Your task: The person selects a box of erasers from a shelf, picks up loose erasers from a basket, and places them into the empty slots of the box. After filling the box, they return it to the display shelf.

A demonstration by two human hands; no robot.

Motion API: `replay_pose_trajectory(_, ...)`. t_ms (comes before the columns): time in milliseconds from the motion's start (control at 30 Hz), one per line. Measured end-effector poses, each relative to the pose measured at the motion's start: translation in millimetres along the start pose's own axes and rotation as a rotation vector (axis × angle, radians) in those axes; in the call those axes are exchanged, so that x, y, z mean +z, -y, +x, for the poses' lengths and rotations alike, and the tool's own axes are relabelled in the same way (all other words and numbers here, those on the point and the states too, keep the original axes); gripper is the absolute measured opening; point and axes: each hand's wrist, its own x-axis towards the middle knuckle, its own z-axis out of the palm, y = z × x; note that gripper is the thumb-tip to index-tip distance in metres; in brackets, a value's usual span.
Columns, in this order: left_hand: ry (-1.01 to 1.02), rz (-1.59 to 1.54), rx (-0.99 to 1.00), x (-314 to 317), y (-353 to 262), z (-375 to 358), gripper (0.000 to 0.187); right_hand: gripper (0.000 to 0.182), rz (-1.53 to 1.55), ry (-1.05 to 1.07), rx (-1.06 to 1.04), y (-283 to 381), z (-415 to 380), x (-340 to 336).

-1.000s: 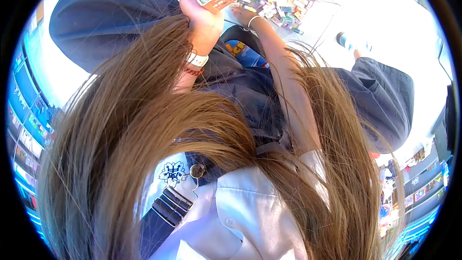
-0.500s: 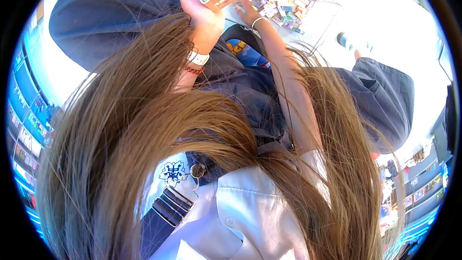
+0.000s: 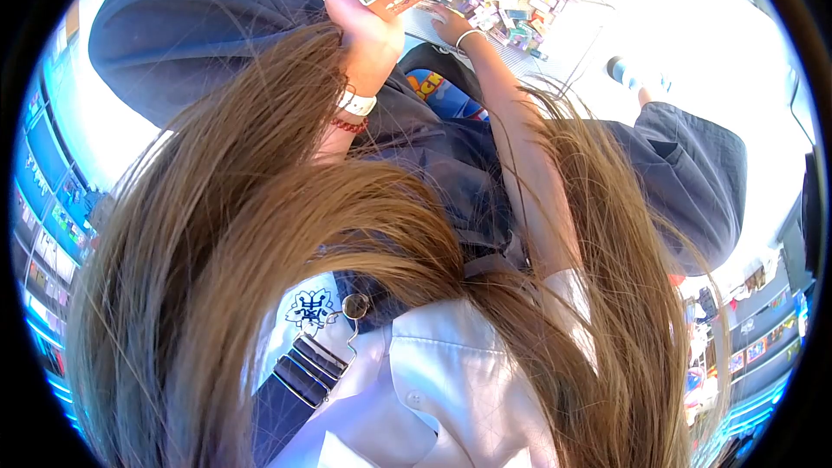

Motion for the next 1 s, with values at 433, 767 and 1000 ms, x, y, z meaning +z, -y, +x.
replay_pose_trajectory(433, 0.008, 0.049, -0.046, 22, -7, -11, 0.05, 0.05, -0.111, -0.378, 0.145, -9, -53, -53)
replay_pose_trajectory(767, 0.007, 0.051, 0.031, 7, -4, 1, 0.049, 0.052, -0.385, -0.147, 0.279, 6, -58, -59)
replay_pose_trajectory(1000, -0.076, 0.205, 0.184, 42, -21, 5, 0.057, 0.046, -0.777, -0.508, -0.174, 57, -30, -52)
